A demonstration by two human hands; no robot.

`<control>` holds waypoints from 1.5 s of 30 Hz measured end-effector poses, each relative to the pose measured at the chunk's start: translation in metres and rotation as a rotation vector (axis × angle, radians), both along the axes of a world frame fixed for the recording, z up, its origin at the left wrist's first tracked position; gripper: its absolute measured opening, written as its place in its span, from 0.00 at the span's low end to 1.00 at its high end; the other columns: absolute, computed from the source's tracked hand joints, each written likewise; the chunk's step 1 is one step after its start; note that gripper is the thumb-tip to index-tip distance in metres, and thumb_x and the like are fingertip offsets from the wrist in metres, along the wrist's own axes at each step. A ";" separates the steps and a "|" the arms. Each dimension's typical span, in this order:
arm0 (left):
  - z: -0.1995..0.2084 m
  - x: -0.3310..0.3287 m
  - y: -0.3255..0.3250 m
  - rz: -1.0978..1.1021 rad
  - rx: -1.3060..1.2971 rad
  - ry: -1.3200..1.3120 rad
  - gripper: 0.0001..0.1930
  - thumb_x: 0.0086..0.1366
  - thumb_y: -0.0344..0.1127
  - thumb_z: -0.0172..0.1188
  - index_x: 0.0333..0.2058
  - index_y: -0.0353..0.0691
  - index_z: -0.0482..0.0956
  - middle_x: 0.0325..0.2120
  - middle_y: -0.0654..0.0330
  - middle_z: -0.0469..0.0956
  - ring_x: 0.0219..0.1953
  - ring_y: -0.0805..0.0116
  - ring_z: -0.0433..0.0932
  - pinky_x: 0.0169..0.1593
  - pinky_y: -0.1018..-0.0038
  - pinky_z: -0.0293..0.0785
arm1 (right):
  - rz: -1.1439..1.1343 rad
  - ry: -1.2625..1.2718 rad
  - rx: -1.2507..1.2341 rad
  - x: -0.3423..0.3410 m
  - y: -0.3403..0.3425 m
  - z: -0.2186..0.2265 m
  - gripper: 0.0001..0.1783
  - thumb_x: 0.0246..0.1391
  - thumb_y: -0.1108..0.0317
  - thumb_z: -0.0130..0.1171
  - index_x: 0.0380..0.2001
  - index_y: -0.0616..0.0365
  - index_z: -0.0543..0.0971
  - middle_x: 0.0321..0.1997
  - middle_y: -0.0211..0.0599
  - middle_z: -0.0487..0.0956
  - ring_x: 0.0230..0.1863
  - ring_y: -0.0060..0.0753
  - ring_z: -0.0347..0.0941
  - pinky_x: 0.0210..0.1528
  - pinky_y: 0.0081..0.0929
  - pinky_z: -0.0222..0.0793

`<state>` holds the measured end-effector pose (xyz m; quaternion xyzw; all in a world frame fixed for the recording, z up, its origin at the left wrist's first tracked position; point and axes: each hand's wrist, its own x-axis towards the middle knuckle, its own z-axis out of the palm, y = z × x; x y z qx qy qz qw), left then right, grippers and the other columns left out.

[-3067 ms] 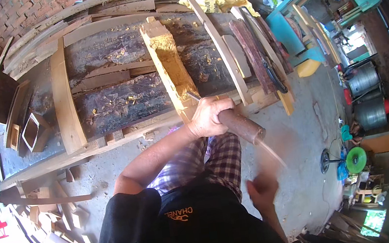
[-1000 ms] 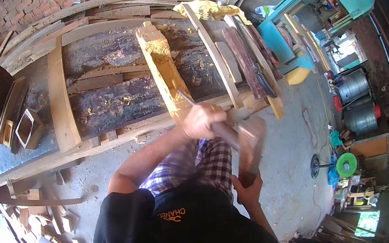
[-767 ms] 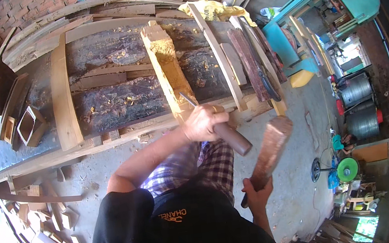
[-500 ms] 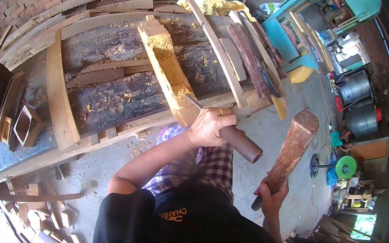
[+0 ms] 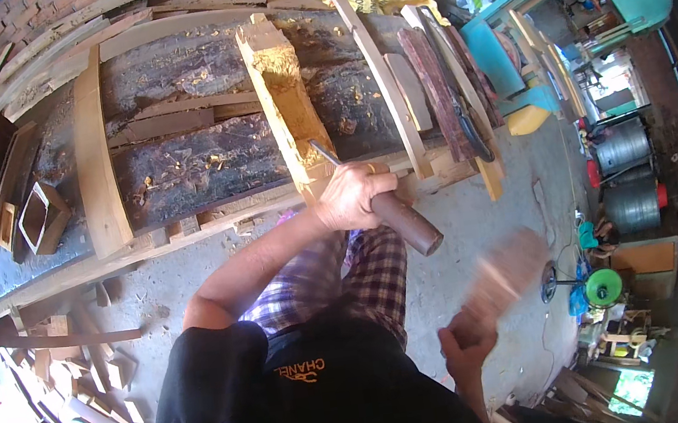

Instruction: The person chisels a piece of wood using a chisel and a wooden mallet on a workbench, then sets down the tools and feels the carved surface by hand.

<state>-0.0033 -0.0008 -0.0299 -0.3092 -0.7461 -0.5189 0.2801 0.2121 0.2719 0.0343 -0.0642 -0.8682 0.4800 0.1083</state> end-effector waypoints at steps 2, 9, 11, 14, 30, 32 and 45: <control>-0.005 0.003 -0.007 0.052 0.010 0.000 0.16 0.48 0.39 0.73 0.22 0.41 0.72 0.18 0.59 0.72 0.22 0.59 0.76 0.25 0.65 0.69 | 0.316 0.103 0.179 -0.013 -0.027 0.045 0.23 0.38 0.72 0.66 0.39 0.61 0.70 0.23 0.34 0.74 0.27 0.25 0.72 0.35 0.24 0.69; 0.034 0.021 0.005 0.018 0.164 -0.063 0.15 0.45 0.38 0.72 0.22 0.42 0.71 0.19 0.58 0.71 0.22 0.53 0.75 0.24 0.60 0.67 | 0.081 -0.104 -0.219 -0.016 -0.036 0.043 0.26 0.34 0.79 0.58 0.42 0.61 0.66 0.22 0.36 0.74 0.23 0.26 0.71 0.30 0.22 0.70; 0.032 0.022 0.007 0.010 0.189 -0.085 0.16 0.46 0.40 0.72 0.22 0.42 0.71 0.19 0.58 0.71 0.22 0.53 0.75 0.24 0.60 0.67 | 0.105 -0.112 -0.194 -0.016 -0.034 0.042 0.26 0.34 0.79 0.58 0.42 0.62 0.66 0.22 0.36 0.74 0.21 0.26 0.70 0.28 0.22 0.70; 0.028 0.019 0.005 0.028 0.127 -0.021 0.17 0.50 0.39 0.73 0.22 0.42 0.71 0.17 0.60 0.70 0.19 0.58 0.74 0.23 0.67 0.67 | 0.048 -0.049 -0.183 -0.017 -0.030 0.037 0.28 0.33 0.80 0.58 0.44 0.63 0.65 0.22 0.36 0.73 0.21 0.27 0.70 0.28 0.23 0.70; 0.026 0.020 0.003 -0.036 0.231 0.013 0.19 0.50 0.39 0.74 0.22 0.43 0.68 0.17 0.63 0.69 0.19 0.62 0.75 0.23 0.67 0.67 | 0.175 0.114 -0.147 -0.037 -0.062 0.073 0.24 0.41 0.53 0.72 0.28 0.59 0.72 0.22 0.34 0.78 0.23 0.22 0.71 0.28 0.19 0.66; 0.028 0.022 0.000 -0.038 0.229 0.015 0.19 0.50 0.39 0.74 0.22 0.43 0.68 0.17 0.63 0.69 0.19 0.62 0.75 0.23 0.67 0.67 | 0.173 0.158 -0.182 -0.040 -0.067 0.073 0.22 0.41 0.55 0.72 0.27 0.58 0.72 0.21 0.33 0.77 0.21 0.22 0.70 0.28 0.19 0.66; 0.031 0.022 0.001 -0.074 0.208 -0.049 0.17 0.49 0.42 0.71 0.22 0.43 0.69 0.18 0.58 0.71 0.21 0.52 0.74 0.23 0.60 0.65 | 0.284 -1.036 -0.069 -0.057 -0.030 0.122 0.19 0.45 0.65 0.72 0.38 0.62 0.77 0.39 0.43 0.80 0.40 0.34 0.76 0.50 0.26 0.67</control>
